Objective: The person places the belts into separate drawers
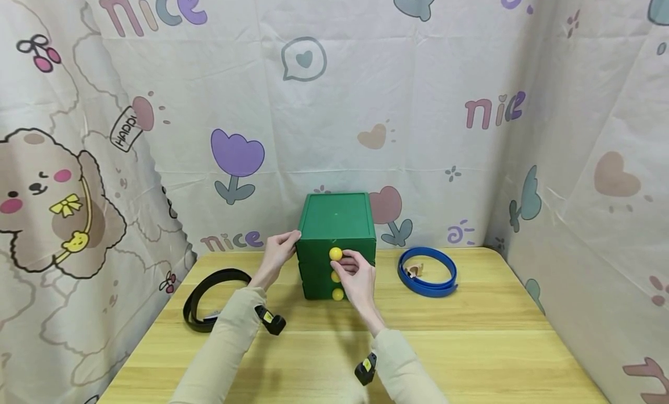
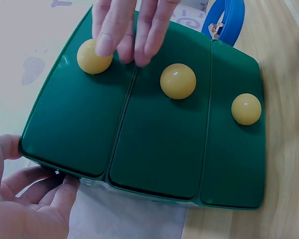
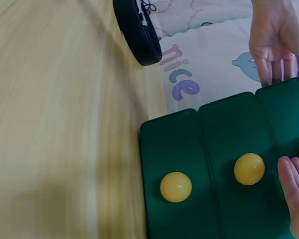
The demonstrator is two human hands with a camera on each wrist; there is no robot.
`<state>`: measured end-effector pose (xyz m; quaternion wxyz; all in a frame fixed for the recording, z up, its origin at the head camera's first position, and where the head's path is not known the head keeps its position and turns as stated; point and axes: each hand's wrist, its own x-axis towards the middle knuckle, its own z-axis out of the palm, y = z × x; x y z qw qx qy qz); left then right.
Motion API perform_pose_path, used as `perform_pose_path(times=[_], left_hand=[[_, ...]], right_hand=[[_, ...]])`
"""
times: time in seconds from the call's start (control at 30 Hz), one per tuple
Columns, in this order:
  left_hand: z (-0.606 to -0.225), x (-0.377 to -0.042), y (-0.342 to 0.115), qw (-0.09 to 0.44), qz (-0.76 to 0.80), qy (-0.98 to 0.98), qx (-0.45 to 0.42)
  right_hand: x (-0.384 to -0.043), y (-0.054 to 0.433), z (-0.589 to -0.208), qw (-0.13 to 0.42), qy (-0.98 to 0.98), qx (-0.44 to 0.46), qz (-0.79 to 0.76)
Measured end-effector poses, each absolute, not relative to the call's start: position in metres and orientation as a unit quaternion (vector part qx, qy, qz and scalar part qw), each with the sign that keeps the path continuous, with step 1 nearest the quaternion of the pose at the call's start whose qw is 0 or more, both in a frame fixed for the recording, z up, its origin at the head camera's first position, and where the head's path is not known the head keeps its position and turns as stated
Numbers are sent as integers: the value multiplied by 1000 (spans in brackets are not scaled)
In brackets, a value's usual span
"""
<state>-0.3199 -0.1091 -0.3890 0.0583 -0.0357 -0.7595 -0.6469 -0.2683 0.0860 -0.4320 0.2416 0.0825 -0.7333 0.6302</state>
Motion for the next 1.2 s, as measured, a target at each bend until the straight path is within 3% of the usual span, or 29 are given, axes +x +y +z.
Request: perform_pose_path(times=[0.47, 1.2], left_hand=[[-389, -321, -109, 58, -653, -754, -38], [-389, -321, -108, 58, -652, -755, -40]], right_hand=[[-280, 92, -476, 248, -770, 67, 584], [-281, 88, -500, 243, -759, 60, 601]])
